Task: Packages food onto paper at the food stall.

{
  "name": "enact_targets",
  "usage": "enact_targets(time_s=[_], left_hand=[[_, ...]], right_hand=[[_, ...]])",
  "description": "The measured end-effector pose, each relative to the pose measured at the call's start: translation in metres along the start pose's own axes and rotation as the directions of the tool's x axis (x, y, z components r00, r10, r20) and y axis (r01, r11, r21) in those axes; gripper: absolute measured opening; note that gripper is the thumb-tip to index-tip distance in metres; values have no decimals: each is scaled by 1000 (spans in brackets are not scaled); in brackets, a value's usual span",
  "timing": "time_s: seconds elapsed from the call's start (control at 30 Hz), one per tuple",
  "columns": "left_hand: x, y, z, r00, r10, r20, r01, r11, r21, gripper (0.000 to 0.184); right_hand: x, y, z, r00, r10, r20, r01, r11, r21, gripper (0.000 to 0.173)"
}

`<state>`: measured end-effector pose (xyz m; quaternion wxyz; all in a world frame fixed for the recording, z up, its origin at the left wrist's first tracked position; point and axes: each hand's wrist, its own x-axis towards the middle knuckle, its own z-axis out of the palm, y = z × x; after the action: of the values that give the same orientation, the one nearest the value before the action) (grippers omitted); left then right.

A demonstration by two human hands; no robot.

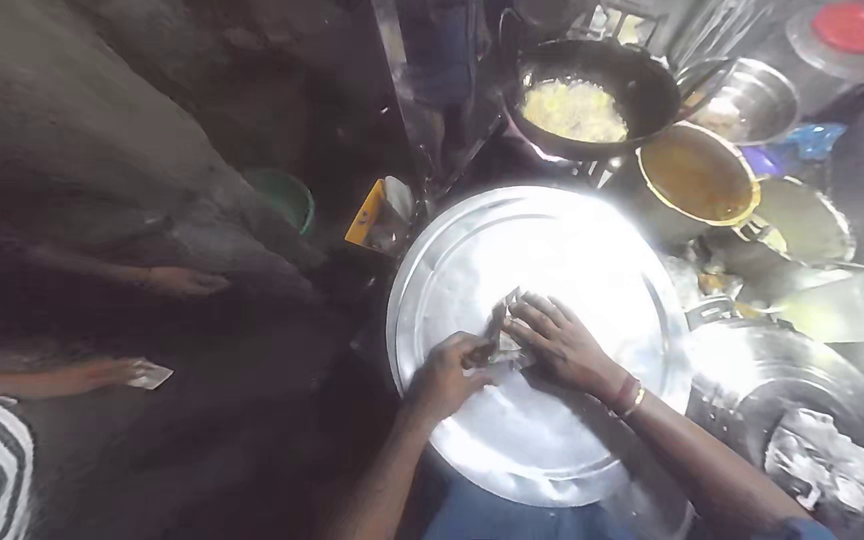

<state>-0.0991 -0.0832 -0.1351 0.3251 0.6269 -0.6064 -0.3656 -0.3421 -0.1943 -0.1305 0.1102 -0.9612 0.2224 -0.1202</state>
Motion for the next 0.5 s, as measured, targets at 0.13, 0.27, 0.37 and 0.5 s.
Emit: enact_targets(time_s=[0.13,0.27,0.37,0.5], left_hand=[[16,3,18,978,126,-164,-129,992,-8,8],[55,41,1,989,-144,42,139,985,105,14],[94,48,-1,917,-377,129,355,921,162,15],[123,56,-5,864,-455,215,352,851,390,30]], right_hand=[[-2,2,0,999,-39,-6,39,999,33,47],[-8,8,0,997,-81,-7,81,996,26,48],[-9,8,3,997,-80,3,80,997,9,51],[-9,5,12,999,-42,-17,43,998,41,48]])
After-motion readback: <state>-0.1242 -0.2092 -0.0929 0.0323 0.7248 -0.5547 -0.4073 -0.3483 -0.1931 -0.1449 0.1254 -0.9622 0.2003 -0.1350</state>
